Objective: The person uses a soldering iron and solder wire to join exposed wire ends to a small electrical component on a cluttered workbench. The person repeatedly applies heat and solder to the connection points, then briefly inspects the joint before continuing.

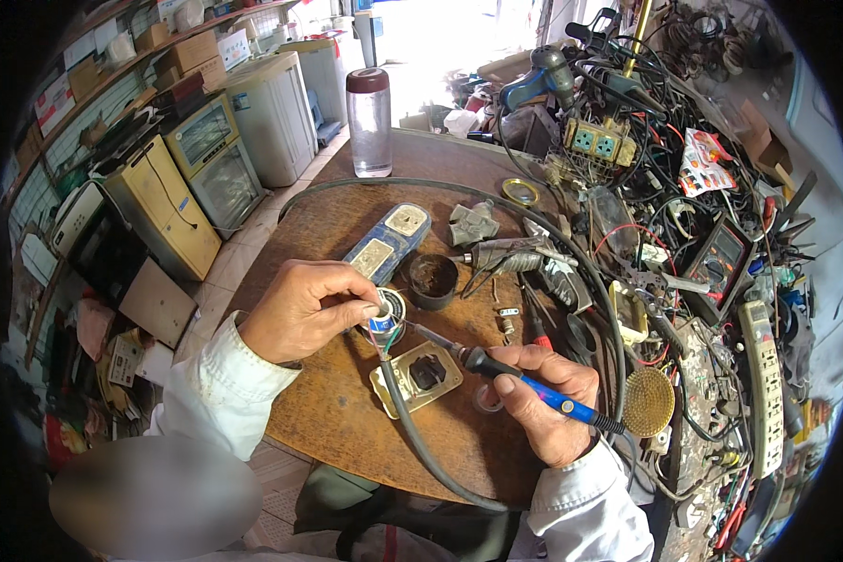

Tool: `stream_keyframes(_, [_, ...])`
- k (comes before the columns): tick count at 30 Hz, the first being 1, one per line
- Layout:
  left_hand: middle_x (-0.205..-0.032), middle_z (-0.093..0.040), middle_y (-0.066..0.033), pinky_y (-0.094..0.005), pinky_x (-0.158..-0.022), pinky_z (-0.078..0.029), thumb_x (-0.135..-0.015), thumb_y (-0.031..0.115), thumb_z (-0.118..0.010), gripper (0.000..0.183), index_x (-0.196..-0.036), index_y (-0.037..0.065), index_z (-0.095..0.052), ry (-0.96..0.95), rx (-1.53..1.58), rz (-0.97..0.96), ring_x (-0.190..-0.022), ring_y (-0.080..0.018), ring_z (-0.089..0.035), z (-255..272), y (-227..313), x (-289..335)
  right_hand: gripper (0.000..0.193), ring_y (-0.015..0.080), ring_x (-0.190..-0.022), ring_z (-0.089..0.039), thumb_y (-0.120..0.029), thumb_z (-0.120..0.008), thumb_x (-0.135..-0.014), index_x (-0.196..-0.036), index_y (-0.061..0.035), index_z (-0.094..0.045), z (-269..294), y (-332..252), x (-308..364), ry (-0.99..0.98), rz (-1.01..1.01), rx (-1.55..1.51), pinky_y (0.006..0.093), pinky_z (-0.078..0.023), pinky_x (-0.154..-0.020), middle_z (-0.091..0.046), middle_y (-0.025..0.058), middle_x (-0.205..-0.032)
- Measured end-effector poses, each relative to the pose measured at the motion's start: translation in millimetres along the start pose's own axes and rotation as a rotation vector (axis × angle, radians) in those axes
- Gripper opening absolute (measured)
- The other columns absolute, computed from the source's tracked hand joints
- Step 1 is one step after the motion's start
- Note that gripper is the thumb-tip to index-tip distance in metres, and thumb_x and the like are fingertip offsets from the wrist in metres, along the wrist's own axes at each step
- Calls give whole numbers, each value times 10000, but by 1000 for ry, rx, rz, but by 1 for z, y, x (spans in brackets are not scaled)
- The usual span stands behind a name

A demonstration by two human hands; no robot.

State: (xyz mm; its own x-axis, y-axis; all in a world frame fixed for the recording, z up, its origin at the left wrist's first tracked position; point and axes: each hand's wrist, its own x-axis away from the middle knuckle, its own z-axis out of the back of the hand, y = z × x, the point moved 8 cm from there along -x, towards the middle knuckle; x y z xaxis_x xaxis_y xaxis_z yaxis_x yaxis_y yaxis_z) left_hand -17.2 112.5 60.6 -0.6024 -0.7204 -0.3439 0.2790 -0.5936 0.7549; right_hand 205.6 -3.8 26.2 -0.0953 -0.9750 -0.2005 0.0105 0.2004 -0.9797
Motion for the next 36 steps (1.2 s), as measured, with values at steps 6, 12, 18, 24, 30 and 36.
stream_keyframes(6, [-841,-707,-89,-270,-668,-516,-866,26,-704,82,-934,-15,-684,-1,18,-8,-748,-115,-656,0,-2,0,335,170,-786,-688,-156,-704,-894,-1117,88,-647,0,3,1,-21,7,-11,290,-547,-745,-719,139,-885])
stream_keyframes(12, [-840,-708,-88,-267,-665,-517,-860,11,-707,87,-941,-13,-687,-6,13,4,-751,-111,-658,1,0,0,345,170,-779,-684,-162,-712,-893,-1126,83,-644,-2,2,0,-31,16,0,292,-548,-743,-717,140,-882])
stream_keyframes(18, [-835,-711,-90,-274,-650,-522,-858,19,-711,84,-933,-11,-686,-3,11,-3,-745,-118,-670,1,-3,1,339,170,-776,-683,-149,-708,-897,-1134,83,-640,-3,2,-1,-41,2,-2,292,-550,-746,-716,140,-890])
stream_keyframes(24, [-832,-712,-102,-287,-642,-527,-848,22,-716,77,-913,-7,-687,2,-22,-42,-737,-154,-688,1,2,0,341,171,-785,-684,-144,-708,-898,-1145,79,-635,-4,4,-1,-37,-3,-22,294,-551,-746,-718,141,-898])
stream_keyframes(30, [-830,-710,-109,-300,-643,-523,-834,22,-723,79,-900,-4,-690,18,-32,-74,-735,-177,-690,2,5,0,342,173,-792,-685,-149,-714,-895,-1140,77,-637,-4,6,-1,-52,1,-26,297,-551,-752,-718,142,-907])
stream_keyframes(36, [-826,-706,-106,-302,-646,-521,-832,26,-726,83,-904,0,-693,19,-10,-65,-733,-178,-684,2,3,1,347,174,-797,-687,-150,-715,-892,-1138,80,-635,-4,4,-1,-52,19,3,298,-550,-758,-716,141,-897])
